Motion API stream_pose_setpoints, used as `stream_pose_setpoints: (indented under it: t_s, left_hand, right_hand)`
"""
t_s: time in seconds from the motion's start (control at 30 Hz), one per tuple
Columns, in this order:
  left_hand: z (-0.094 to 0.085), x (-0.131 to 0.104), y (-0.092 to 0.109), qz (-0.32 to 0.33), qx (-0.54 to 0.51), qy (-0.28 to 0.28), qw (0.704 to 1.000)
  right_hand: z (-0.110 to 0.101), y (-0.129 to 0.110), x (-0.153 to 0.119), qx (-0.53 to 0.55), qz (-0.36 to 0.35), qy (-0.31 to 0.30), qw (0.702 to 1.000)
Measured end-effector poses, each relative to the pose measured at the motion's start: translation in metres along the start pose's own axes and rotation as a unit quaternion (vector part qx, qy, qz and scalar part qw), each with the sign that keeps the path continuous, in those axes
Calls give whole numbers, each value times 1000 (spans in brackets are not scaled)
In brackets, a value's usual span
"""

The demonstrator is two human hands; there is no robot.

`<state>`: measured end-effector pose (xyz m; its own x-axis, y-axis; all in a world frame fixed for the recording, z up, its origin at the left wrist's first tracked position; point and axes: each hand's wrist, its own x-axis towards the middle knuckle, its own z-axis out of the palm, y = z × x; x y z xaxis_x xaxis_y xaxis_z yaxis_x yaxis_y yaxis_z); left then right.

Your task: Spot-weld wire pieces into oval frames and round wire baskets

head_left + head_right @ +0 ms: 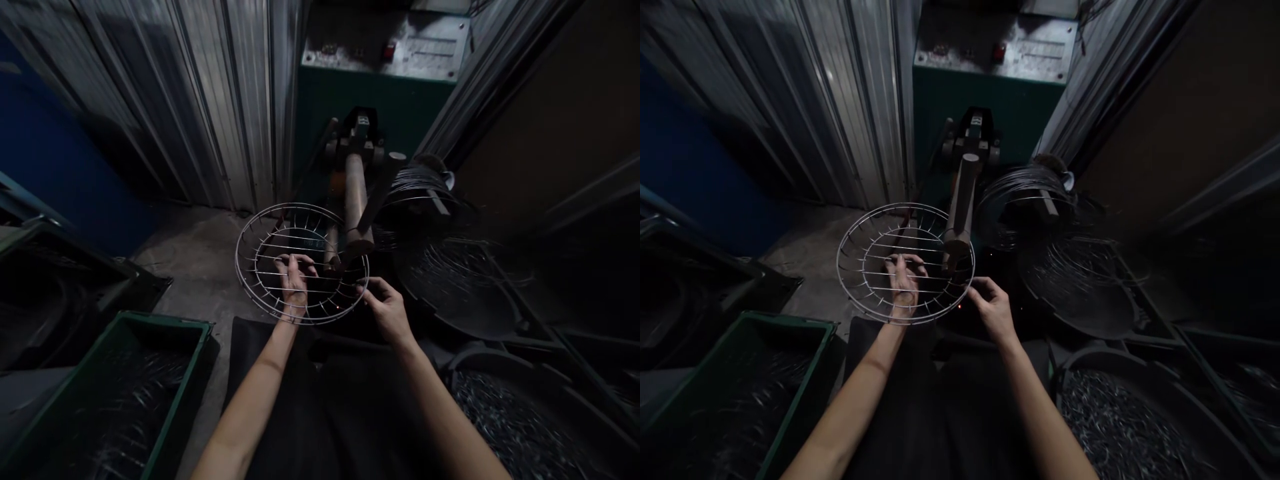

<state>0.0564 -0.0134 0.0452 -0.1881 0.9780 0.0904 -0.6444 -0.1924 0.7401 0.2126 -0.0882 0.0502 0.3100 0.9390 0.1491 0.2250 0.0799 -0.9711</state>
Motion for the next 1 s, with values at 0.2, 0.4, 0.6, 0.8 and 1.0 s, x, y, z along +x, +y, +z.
stream_pose_setpoints:
  t_s: [0.2, 0.4, 0.6, 0.8, 1.0]
  left_hand:
    - [1, 5, -9, 10, 16, 8, 1000]
    - [-1, 12, -16, 14, 53, -5, 999]
    - [-3, 12, -15, 15, 2, -25, 1000]
    - [-8, 9, -12, 12, 0, -67, 998]
    - [-6, 8, -16, 11, 46, -34, 998]
  right_hand:
    - [1, -3, 3, -5, -7, 4, 1000]
    - [0, 3, 7, -3, -3, 6, 1000]
    - [-2, 4, 8, -4, -1, 16, 1000]
    - [-2, -3, 7, -8, -3, 24, 1000]
    - [4, -7, 18, 1, -15, 37, 999]
